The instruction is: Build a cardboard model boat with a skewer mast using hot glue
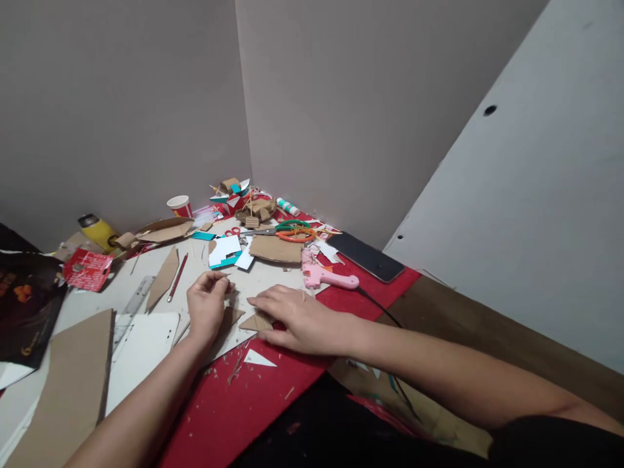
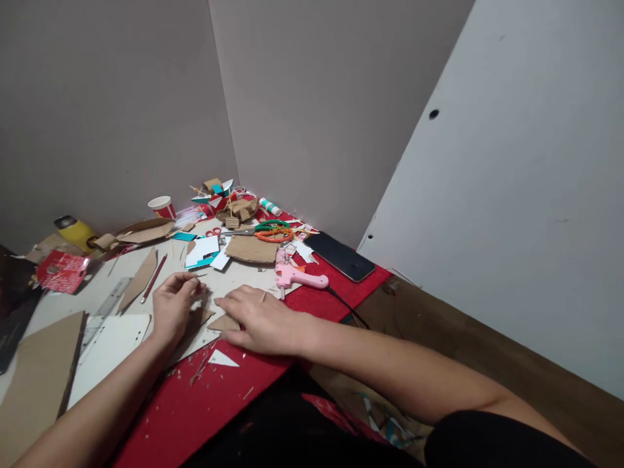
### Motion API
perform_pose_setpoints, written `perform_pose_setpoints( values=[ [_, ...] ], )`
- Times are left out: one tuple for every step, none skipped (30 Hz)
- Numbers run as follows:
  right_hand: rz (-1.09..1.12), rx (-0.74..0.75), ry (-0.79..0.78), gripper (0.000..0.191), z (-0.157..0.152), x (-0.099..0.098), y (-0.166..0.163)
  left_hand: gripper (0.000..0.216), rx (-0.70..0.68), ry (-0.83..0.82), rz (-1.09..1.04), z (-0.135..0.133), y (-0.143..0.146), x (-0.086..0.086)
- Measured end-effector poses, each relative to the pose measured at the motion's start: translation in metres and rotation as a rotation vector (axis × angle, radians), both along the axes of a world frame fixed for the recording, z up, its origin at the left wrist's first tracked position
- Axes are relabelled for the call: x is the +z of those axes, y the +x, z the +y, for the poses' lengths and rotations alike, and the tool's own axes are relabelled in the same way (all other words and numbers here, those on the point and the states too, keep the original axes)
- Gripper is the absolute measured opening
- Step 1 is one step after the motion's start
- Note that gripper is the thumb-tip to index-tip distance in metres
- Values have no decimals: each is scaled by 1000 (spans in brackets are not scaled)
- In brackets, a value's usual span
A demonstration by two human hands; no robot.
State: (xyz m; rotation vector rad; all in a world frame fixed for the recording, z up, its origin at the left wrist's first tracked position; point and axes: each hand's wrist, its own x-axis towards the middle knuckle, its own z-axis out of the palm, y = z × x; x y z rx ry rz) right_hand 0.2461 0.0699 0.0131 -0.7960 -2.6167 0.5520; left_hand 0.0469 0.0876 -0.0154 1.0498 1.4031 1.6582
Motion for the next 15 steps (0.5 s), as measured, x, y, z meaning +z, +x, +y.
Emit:
perform_pose_setpoints(
  values=[
    [-27,26,14,61,-5,-7,-4,9,8,7,-7,0,0,0],
    [-47,50,15,68,-10,-14,-8,7,19,14,-13,-1,0,1],
    [-61,64,8,75,-14,-21,-11,5,32,20,-20,-1,0,1],
    [-68,72,0,80,-19,-27,-15,6,45,27,-29,0,-1,2],
    [-74,75,-13,85,-23,-33,-19,8,61,36,-42,1,-2,4],
    [-78,68,-26,89,-26,-38,-23,10,78,48,-59,2,-5,8],
    [-81,54,-38,91,-29,-42,-26,11,94,65,-81,4,-8,12],
    [-84,36,-48,93,-30,-44,-30,11,110,88,-107,6,-11,19],
    [-83,18,-53,94,-30,-46,-34,12,124,113,-137,7,-16,27],
    [-81,4,-53,95,-30,-46,-38,12,135,138,-168,8,-21,36],
    [-75,-4,-46,95,-28,-46,-43,13,143,161,-201,9,-26,45],
    [-69,-5,-35,95,-25,-46,-48,14,144,178,-233,9,-31,56],
    [-67,3,-21,94,-22,-45,-53,14,143,190,-265,9,-36,65],
    [-68,12,-3,93,-19,-45,-59,14,140,198,-294,8,-40,74],
    [-71,25,17,92,-15,-44,-65,13,137,205,-320,7,-44,82]
  ],
)
